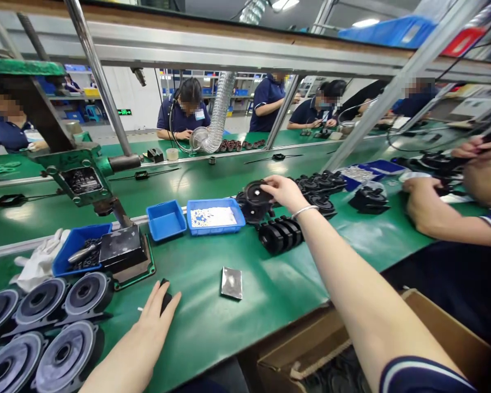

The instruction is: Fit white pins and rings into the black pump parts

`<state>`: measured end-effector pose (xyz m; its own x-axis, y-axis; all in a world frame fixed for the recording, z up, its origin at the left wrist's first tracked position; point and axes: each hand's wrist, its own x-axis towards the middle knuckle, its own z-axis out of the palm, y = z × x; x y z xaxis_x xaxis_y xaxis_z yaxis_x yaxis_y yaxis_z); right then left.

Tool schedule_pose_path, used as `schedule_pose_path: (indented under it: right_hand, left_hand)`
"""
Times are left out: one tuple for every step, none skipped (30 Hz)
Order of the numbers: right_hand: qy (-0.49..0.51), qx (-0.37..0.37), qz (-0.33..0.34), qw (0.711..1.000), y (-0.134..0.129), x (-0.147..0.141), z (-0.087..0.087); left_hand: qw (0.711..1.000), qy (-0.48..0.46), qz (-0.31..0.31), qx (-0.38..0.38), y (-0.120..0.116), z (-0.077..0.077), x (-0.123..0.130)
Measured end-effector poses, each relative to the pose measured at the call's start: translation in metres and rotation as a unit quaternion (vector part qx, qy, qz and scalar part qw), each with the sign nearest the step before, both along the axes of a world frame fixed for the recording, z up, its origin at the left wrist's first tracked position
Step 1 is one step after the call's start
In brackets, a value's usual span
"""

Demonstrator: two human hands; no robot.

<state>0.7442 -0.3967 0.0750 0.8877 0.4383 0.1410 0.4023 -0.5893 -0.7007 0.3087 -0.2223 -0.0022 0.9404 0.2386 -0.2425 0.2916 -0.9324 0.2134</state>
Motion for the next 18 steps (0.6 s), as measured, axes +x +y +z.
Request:
schedule_pose_path:
  right_hand:
    - [-0.006, -0.016, -0.021, 1.000, -0.011, 0.014, 0.000]
    - [-0.009, -0.032, -0.033, 0.999, -0.021, 0.025, 0.000]
    - [-0.008, -0.048, -0.039, 0.998, -0.030, 0.033, -0.002]
    - [-0.005, -0.062, -0.038, 0.997, -0.036, 0.038, -0.005]
    - [0.001, -0.075, -0.032, 0.997, -0.040, 0.042, -0.009]
    - [0.006, -0.084, -0.022, 0.996, -0.043, 0.045, -0.012]
    - [0.011, -0.092, -0.010, 0.996, -0.043, 0.047, -0.016]
    - [0.015, -0.099, 0.004, 0.995, -0.043, 0.048, -0.019]
    - [0.017, -0.105, 0.018, 0.994, -0.041, 0.050, -0.022]
    - [0.017, -0.111, 0.032, 0.993, -0.038, 0.052, -0.024]
    - [0.015, -0.116, 0.044, 0.992, -0.035, 0.054, -0.025]
    - [0.010, -0.119, 0.054, 0.991, -0.031, 0.056, -0.025]
    - [0.002, -0.121, 0.063, 0.991, -0.027, 0.058, -0.025]
    - [-0.006, -0.122, 0.072, 0.990, -0.023, 0.060, -0.025]
    - [-0.015, -0.124, 0.083, 0.989, -0.019, 0.061, -0.024]
    - [-0.021, -0.127, 0.095, 0.987, -0.015, 0.062, -0.023]
    - [-0.026, -0.130, 0.107, 0.985, -0.011, 0.062, -0.022]
    - [-0.030, -0.133, 0.117, 0.984, -0.008, 0.062, -0.021]
  left_hand:
    - [1.000, -0.004, 0.003, 0.002, 0.000, -0.002, 0.001]
    - [1.000, -0.003, 0.006, 0.003, 0.001, -0.002, 0.002]
    - [1.000, 0.001, 0.008, 0.005, 0.002, -0.002, 0.004]
    - [1.000, 0.009, 0.010, 0.008, 0.002, 0.000, 0.006]
    - [1.000, 0.021, 0.011, 0.013, 0.003, 0.002, 0.008]
    - [0.999, 0.035, 0.011, 0.020, 0.003, 0.005, 0.011]
    - [0.998, 0.050, 0.010, 0.028, 0.003, 0.009, 0.014]
    - [0.997, 0.064, 0.008, 0.038, 0.003, 0.013, 0.017]
    - [0.996, 0.075, 0.006, 0.047, 0.003, 0.016, 0.020]
    - [0.995, 0.084, 0.004, 0.058, 0.003, 0.019, 0.023]
    - [0.994, 0.090, 0.003, 0.068, 0.003, 0.022, 0.026]
    - [0.993, 0.095, 0.003, 0.077, 0.004, 0.024, 0.029]
    - [0.991, 0.097, 0.005, 0.087, 0.004, 0.026, 0.031]
    - [0.990, 0.098, 0.006, 0.096, 0.005, 0.027, 0.033]
    - [0.990, 0.097, 0.005, 0.105, 0.005, 0.028, 0.034]
    - [0.989, 0.091, 0.004, 0.112, 0.006, 0.029, 0.036]
    - [0.990, 0.081, 0.002, 0.117, 0.007, 0.030, 0.037]
    - [0.990, 0.068, 0.002, 0.120, 0.008, 0.030, 0.038]
